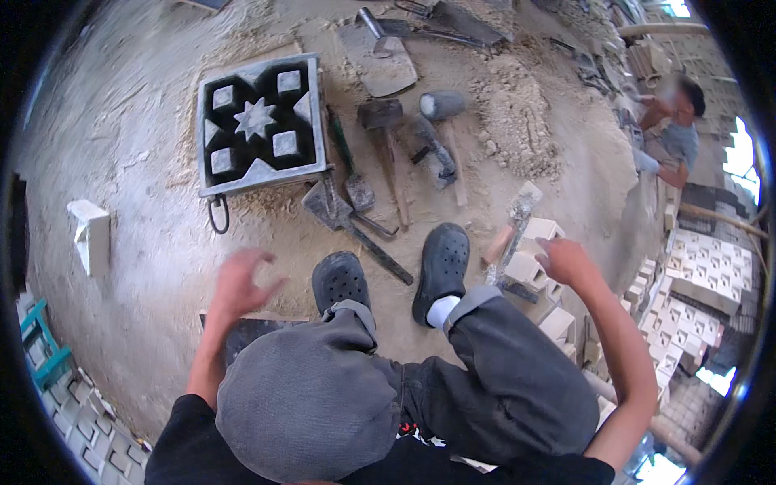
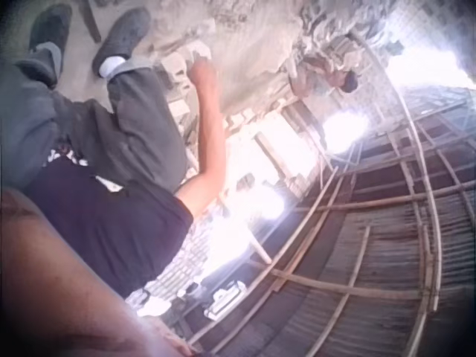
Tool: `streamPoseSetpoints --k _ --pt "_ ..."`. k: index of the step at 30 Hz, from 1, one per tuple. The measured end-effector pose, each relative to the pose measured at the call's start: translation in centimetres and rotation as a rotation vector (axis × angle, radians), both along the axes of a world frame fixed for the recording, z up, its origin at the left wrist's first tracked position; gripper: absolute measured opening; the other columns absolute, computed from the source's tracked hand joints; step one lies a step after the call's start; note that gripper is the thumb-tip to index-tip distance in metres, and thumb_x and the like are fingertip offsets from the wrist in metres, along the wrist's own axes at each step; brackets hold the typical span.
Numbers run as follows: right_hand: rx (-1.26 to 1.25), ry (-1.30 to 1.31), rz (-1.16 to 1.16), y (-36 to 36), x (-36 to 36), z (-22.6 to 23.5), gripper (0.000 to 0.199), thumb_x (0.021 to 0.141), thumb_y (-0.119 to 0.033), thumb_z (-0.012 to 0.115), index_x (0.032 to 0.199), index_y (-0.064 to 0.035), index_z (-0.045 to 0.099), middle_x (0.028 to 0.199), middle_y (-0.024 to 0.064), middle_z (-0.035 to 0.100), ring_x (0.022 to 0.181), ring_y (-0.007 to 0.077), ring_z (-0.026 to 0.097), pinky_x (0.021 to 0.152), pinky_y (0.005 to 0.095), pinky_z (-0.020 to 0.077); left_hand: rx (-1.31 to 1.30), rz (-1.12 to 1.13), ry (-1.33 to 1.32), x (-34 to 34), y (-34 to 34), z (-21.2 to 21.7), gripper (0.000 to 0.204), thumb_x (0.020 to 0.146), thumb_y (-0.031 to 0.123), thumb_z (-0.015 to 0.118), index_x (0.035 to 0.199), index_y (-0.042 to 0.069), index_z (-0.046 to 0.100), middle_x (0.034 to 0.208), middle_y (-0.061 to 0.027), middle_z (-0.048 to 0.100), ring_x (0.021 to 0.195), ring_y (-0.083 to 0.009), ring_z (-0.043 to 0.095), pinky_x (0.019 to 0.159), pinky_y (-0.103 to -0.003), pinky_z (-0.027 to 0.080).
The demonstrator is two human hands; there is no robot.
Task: The person uses a trowel to fill a star-patterned mold with concrete mixture, levels the surface with a tool, and luego removes the casted block from the mold by hand.
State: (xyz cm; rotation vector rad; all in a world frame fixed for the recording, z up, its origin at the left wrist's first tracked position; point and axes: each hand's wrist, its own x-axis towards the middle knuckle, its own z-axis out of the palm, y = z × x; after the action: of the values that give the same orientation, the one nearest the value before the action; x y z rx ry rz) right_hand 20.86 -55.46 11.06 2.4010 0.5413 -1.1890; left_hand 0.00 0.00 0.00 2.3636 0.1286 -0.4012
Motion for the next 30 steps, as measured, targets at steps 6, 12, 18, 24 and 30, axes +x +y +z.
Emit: streamPoseSetpoints --k 6,12,18,24,30 --pt "0.176 -0.013 0.153 3.2 0.5 -2.6 0.042 0.092 -0.031 0.06 0.127 -0.0087 0.059 0.102 0.0199 0.068 0.096 0.0379 0.064 0.083 0.0484 0.0518 0.092 -0.445 0.098 -6.2 -4.3 -2.1 0.05 0.087 0.052 0.061 0.103 0.006 0.068 0.095 -0.0136 0.067 0.094 -0.0314 0.064 0.084 -0.044 0.046" --pt "0.402 -0.038 0.315 5.1 3.1 -5.4 0.035 0.09 -0.029 0.061 0.118 -0.0083 0.061 0.094 0.0184 0.067 0.088 0.0384 0.065 0.076 0.0483 0.0529 0.205 -0.373 0.334 -9.1 -6.0 -3.5 0.051 0.087 0.056 0.058 0.108 0.01 0.068 0.099 -0.0138 0.068 0.1 -0.0316 0.065 0.088 -0.046 0.047" --pt "0.488 0.171 0.321 10.5 3.2 -13.8 0.033 0.094 -0.032 0.057 0.113 -0.0069 0.064 0.095 0.0183 0.067 0.092 0.0374 0.064 0.08 0.0489 0.0508 0.304 -0.243 0.462 -9.1 -7.3 -3.2 0.051 0.081 0.056 0.063 0.1 0.01 0.072 0.094 -0.0139 0.07 0.1 -0.0311 0.066 0.086 -0.046 0.049" --pt "0.708 0.082 0.114 19.9 -3.6 -19.5 0.046 0.09 -0.047 0.061 0.105 -0.0029 0.063 0.099 0.0187 0.066 0.093 0.0377 0.064 0.078 0.0495 0.0514 0.22 -0.098 0.298 -10.5 -6.7 -2.2 0.05 0.076 0.051 0.068 0.089 0.003 0.07 0.091 -0.0161 0.069 0.096 -0.0325 0.064 0.086 -0.045 0.049" --pt "0.752 -0.107 0.137 23.4 -6.0 -21.5 0.075 0.078 -0.062 0.068 0.116 0.002 0.056 0.1 0.0141 0.065 0.094 0.0347 0.065 0.077 0.0473 0.0513 0.22 -0.118 0.369 -11.4 -6.2 -3.4 0.043 0.076 0.043 0.067 0.095 0.005 0.068 0.095 -0.0144 0.067 0.1 -0.0325 0.061 0.088 -0.044 0.047"
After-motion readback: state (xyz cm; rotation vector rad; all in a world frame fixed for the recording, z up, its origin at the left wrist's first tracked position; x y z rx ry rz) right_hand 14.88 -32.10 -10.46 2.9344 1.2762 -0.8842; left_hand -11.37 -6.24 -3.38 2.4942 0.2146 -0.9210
